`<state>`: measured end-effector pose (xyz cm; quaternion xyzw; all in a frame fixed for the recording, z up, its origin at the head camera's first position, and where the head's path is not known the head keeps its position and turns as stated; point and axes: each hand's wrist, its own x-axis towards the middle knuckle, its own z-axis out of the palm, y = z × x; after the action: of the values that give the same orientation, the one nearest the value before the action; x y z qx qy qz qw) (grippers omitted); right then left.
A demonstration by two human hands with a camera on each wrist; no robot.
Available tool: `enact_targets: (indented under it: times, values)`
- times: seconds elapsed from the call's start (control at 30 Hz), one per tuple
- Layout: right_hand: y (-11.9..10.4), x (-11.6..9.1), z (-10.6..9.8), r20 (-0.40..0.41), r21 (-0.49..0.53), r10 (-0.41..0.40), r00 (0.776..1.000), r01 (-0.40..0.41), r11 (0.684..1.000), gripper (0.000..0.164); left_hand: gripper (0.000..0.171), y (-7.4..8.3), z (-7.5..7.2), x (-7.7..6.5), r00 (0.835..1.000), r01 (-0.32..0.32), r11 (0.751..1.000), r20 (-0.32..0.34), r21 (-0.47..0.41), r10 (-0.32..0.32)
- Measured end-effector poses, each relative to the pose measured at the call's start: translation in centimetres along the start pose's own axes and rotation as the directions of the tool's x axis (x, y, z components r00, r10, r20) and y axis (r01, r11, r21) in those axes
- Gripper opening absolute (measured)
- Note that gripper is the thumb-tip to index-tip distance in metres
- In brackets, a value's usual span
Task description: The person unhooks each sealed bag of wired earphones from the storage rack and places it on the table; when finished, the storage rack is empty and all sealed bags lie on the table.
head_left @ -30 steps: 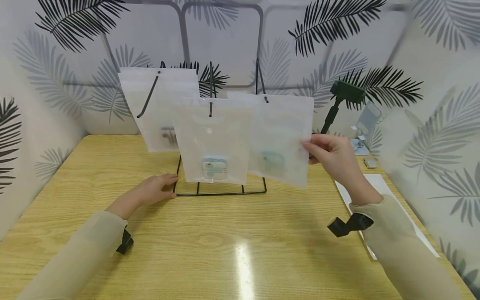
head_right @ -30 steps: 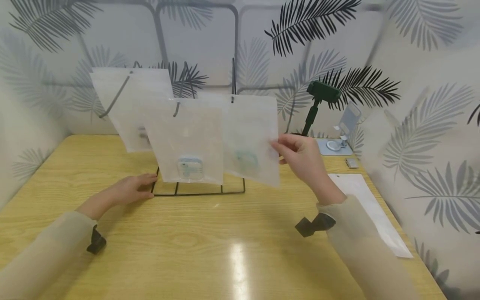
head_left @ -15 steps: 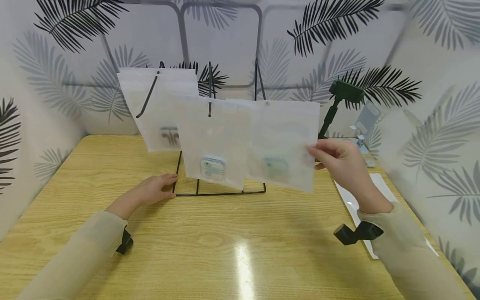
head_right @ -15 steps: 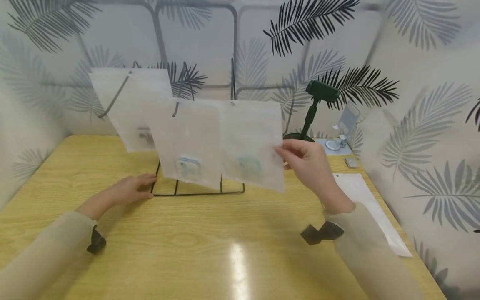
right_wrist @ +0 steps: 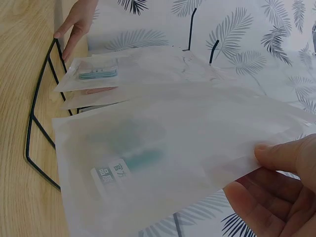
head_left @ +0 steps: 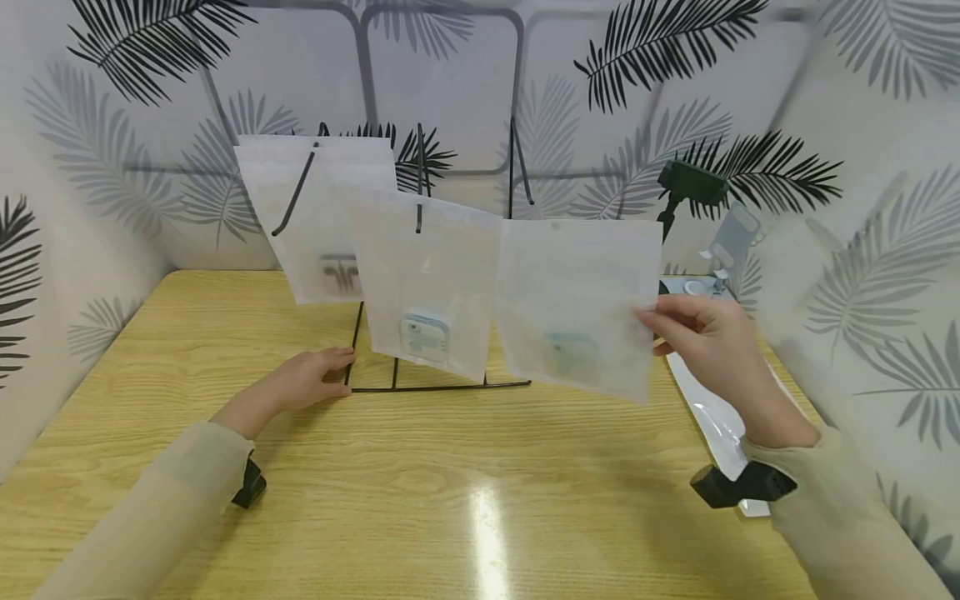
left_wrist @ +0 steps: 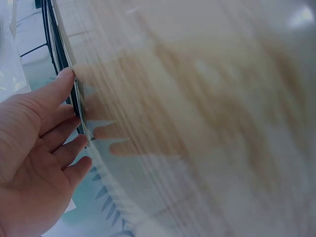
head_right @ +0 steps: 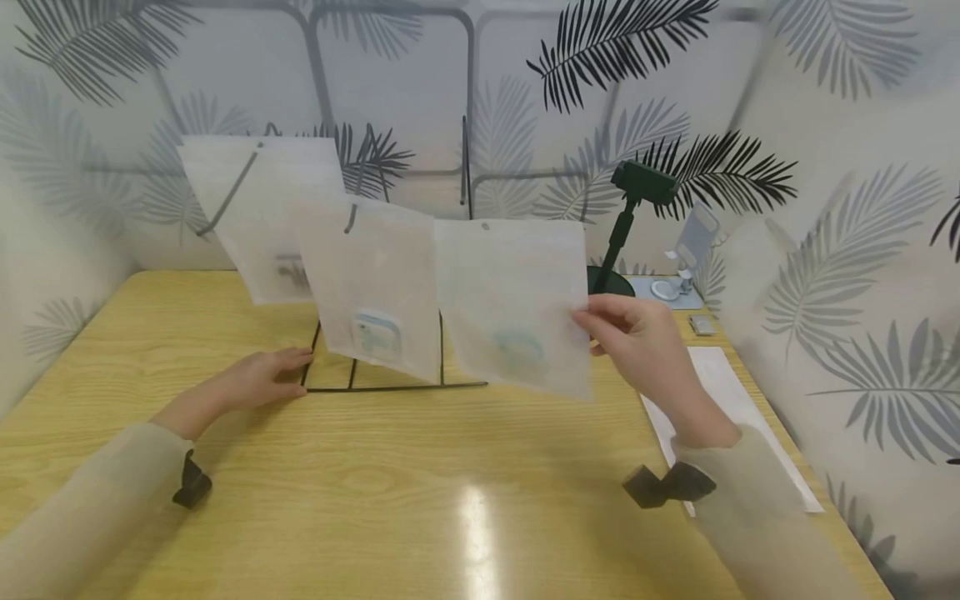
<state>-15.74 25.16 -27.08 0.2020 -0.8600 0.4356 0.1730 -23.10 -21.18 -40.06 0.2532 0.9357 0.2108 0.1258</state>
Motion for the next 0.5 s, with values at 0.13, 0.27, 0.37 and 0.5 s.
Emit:
enact_targets:
  times: [0.13,0.27,0.37,0.5]
  values:
    - [0.6,-0.8,-0.7,0.011,0.0,-0.017,1.0,0.017,1.0,0.009,0.06,0.1,-0.1,0.0,1.0,0.001,1.0,0.0,-0.001,-0.001]
    - [1.6,-1.6,-1.4,0.038,0.058,-0.013,0.999,0.011,0.998,0.008,0.06,0.2,-0.1,0.0,1.0,0.003,1.0,0.002,-0.005,-0.003]
    - [2.4,-2.2,-2.0,0.066,0.101,0.018,0.998,-0.024,0.995,0.009,0.061,0.1,-0.1,0.0,1.0,0.002,1.0,0.005,-0.008,-0.002]
    - [3.3,-3.1,-2.7,0.092,0.135,0.062,0.994,-0.074,0.988,0.015,0.061,0.2,-0.1,0.0,1.0,0.009,1.0,0.012,-0.012,-0.009]
